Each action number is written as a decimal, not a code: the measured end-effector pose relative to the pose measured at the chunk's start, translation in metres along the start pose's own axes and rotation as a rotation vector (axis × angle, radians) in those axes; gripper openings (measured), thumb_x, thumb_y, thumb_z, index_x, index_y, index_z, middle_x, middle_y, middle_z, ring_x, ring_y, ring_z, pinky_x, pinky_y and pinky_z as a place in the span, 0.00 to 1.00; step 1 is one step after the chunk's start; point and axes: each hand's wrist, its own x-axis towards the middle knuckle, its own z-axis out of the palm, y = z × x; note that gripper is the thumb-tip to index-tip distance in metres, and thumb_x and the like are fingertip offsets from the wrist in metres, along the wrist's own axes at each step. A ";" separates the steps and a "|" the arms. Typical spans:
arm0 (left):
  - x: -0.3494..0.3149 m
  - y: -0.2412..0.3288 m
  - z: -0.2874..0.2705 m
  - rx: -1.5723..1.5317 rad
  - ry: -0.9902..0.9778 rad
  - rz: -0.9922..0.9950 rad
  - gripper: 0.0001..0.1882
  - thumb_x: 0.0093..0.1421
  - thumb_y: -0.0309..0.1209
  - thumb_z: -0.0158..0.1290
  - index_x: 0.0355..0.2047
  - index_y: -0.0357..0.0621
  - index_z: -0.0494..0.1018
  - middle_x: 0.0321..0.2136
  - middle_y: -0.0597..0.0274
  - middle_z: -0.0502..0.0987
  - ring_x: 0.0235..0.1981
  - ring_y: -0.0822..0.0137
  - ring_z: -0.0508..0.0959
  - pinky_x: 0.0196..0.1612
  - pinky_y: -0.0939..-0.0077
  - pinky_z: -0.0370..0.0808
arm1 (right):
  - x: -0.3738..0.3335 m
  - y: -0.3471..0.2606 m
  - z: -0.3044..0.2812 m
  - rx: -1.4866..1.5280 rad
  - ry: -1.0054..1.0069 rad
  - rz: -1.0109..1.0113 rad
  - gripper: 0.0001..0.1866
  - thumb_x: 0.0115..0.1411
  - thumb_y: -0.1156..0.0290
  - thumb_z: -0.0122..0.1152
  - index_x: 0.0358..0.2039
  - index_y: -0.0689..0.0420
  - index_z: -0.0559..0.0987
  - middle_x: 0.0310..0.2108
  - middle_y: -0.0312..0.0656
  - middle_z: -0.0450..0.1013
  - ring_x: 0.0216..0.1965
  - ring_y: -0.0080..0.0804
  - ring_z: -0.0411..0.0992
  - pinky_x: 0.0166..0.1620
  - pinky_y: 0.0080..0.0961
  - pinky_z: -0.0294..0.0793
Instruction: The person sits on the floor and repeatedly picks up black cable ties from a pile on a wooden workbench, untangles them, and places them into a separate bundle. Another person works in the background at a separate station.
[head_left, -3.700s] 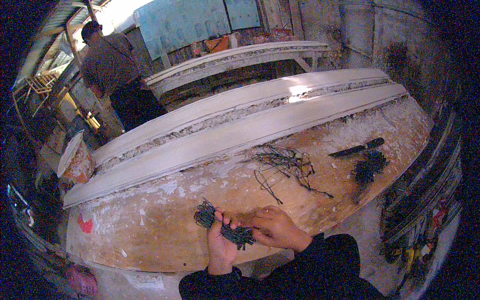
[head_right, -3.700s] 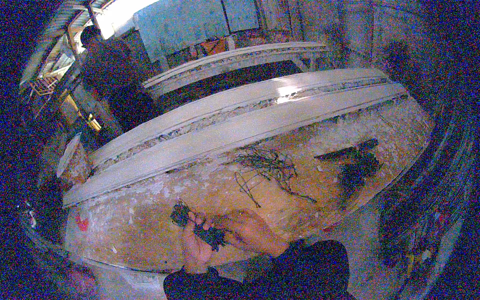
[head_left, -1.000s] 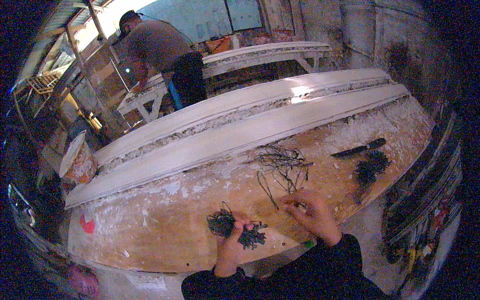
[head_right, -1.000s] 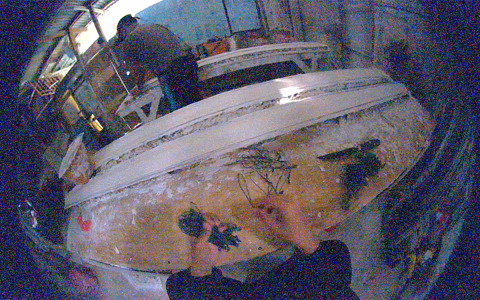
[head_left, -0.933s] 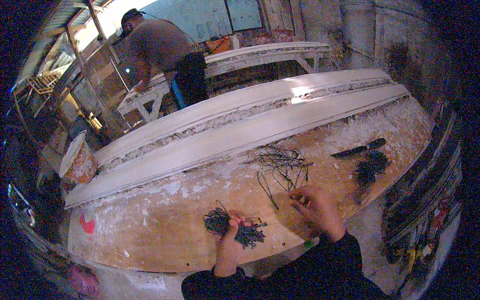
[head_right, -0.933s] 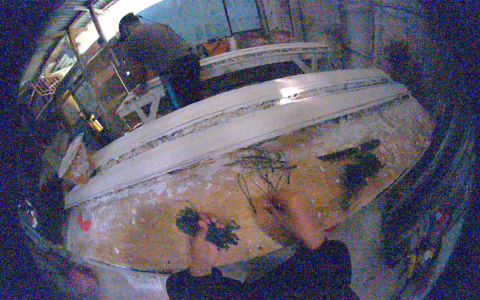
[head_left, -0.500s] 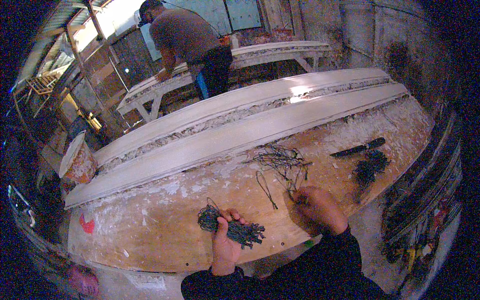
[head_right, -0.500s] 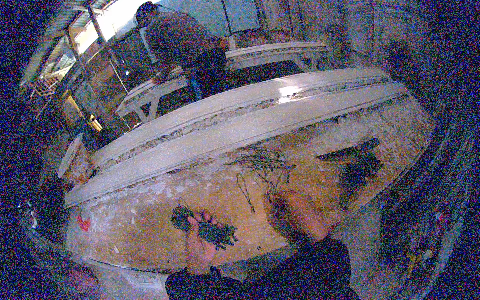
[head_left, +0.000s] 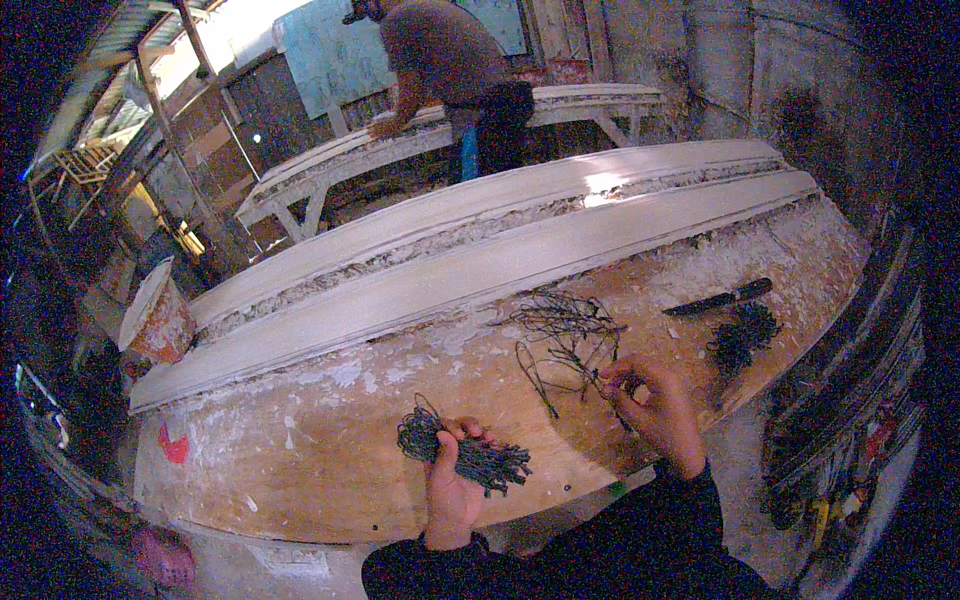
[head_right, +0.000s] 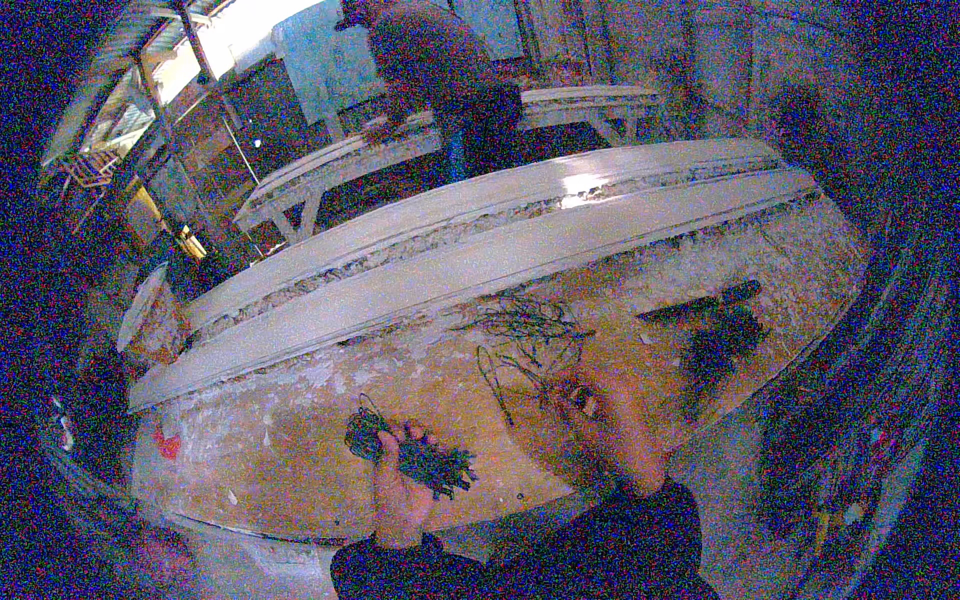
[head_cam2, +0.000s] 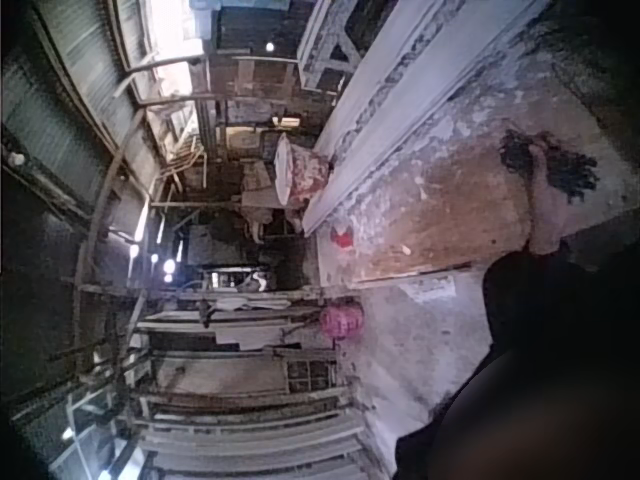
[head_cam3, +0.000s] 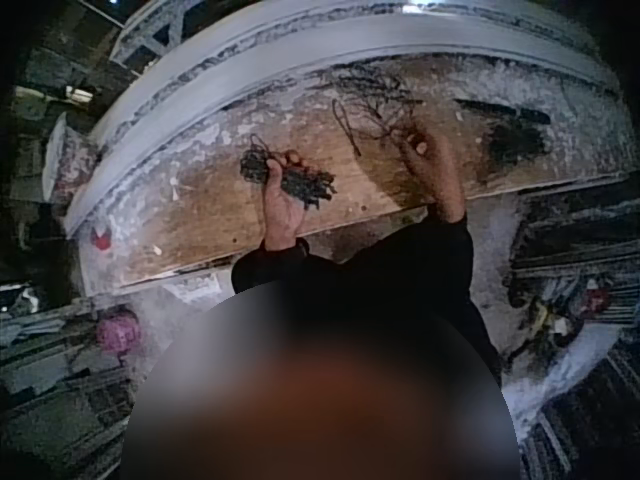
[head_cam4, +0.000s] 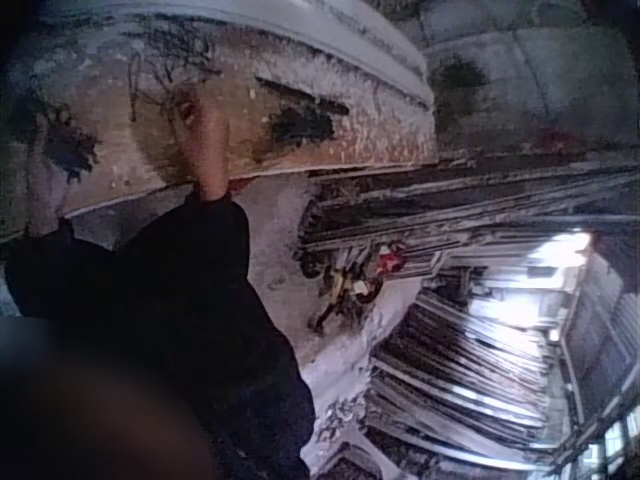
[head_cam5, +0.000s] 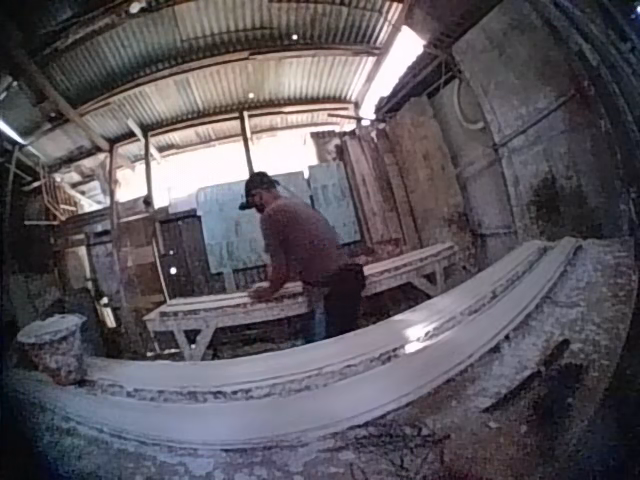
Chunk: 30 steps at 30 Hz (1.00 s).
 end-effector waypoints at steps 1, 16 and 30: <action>0.000 0.000 0.001 -0.004 0.000 -0.012 0.12 0.57 0.41 0.49 0.32 0.48 0.64 0.30 0.62 0.68 0.34 0.61 0.69 0.41 0.62 0.69 | -0.002 -0.003 0.000 0.000 -0.002 0.004 0.06 0.49 0.76 0.59 0.30 0.59 0.76 0.28 0.37 0.73 0.30 0.24 0.70 0.31 0.21 0.68; -0.006 -0.007 -0.005 0.159 -0.096 -0.143 0.14 0.53 0.37 0.56 0.34 0.43 0.66 0.24 0.65 0.68 0.30 0.66 0.70 0.39 0.68 0.70 | -0.019 -0.028 0.055 0.085 -0.138 -0.395 0.09 0.46 0.74 0.61 0.31 0.55 0.76 0.30 0.39 0.74 0.33 0.37 0.72 0.38 0.30 0.66; -0.005 -0.006 -0.001 0.198 0.106 -0.160 0.18 0.50 0.36 0.59 0.37 0.45 0.66 0.27 0.68 0.70 0.29 0.73 0.70 0.33 0.78 0.70 | -0.020 -0.027 0.071 0.169 -0.231 -0.462 0.09 0.50 0.72 0.60 0.34 0.52 0.77 0.40 0.37 0.74 0.39 0.35 0.72 0.40 0.29 0.66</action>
